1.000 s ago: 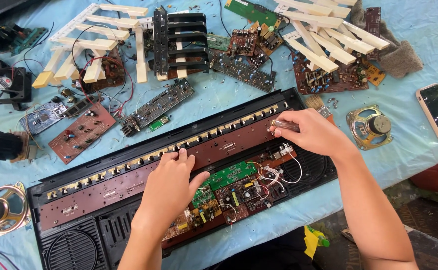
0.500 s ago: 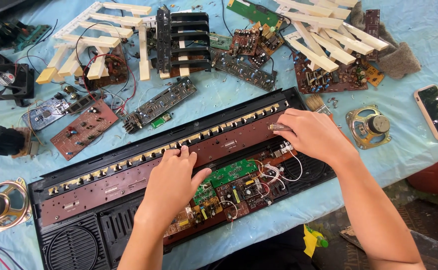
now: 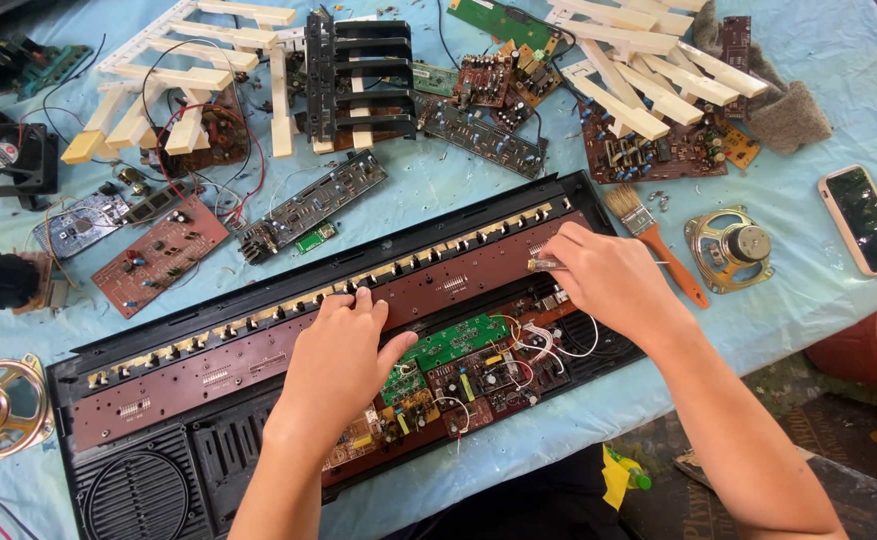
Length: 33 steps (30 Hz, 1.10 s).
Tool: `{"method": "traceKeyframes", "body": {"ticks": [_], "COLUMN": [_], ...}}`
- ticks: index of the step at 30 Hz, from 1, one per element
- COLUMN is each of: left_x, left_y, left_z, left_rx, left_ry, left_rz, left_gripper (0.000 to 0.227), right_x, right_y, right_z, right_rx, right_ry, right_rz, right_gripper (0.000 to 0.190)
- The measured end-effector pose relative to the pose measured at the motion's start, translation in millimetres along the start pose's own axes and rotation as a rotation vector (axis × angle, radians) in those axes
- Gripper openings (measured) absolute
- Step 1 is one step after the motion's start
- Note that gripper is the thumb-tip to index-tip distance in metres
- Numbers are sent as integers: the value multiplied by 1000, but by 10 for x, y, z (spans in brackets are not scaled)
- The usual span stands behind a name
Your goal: The person uses a screwdriver to remove screws from the metal chassis of a disassembled electronic device, likely a keyboard or synthesizer. They systematically unscrew fasteners along the top edge of the device and place them on the table, which is covered with various electronic components and circuit boards.
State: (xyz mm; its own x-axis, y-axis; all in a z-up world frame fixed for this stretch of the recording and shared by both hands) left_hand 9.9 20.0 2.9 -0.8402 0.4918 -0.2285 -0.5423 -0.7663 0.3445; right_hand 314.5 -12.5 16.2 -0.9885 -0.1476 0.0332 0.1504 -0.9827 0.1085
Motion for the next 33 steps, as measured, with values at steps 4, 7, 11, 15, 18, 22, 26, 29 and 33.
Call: {"method": "traceKeyframes", "body": {"ticks": [4, 7, 11, 15, 18, 22, 26, 29, 33], "left_x": [-19, -17, -15, -29, -22, -22, -16, -6, -9], "left_y": [12, 17, 43, 13, 27, 34, 23, 31, 30], "left_z": [28, 9, 21, 30, 25, 33, 33, 28, 21], "left_rx": [-9, 1, 15, 17, 23, 23, 22, 17, 20], "left_ry": [-10, -7, -6, -12, -15, -14, -19, -15, -3], "left_rz": [3, 6, 14, 13, 17, 7, 11, 5, -3], "left_gripper": [56, 57, 56, 57, 56, 57, 56, 57, 56], "right_x": [2, -48, -363, -272, -250, -235, -200, -184, -191], "right_y": [73, 65, 40, 72, 40, 14, -24, -19, -15], "right_z": [-9, 24, 22, 337, 247, 206, 145, 109, 138], "right_rx": [-116, -139, -165, -95, -47, -19, -17, -13, 17], "right_ry": [22, -131, -142, -58, -59, -6, 17, 56, 66], "right_rz": [58, 39, -9, -62, -61, -50, -29, -29, -52], "right_gripper": [11, 7, 8, 13, 13, 14, 14, 15, 15]}}
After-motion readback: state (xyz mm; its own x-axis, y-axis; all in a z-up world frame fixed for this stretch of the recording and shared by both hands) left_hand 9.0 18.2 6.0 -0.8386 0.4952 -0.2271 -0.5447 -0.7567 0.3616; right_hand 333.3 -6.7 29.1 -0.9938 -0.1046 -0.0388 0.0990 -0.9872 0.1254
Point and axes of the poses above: each hand's wrist, its own y-axis away from the middle knuckle, its own z-axis out of the back of the hand, x = y × z, the point moved 3 cm from there along -y, towards the middle knuckle, and after that the axes turned 2 degrees about x, right-handed, at the moved point
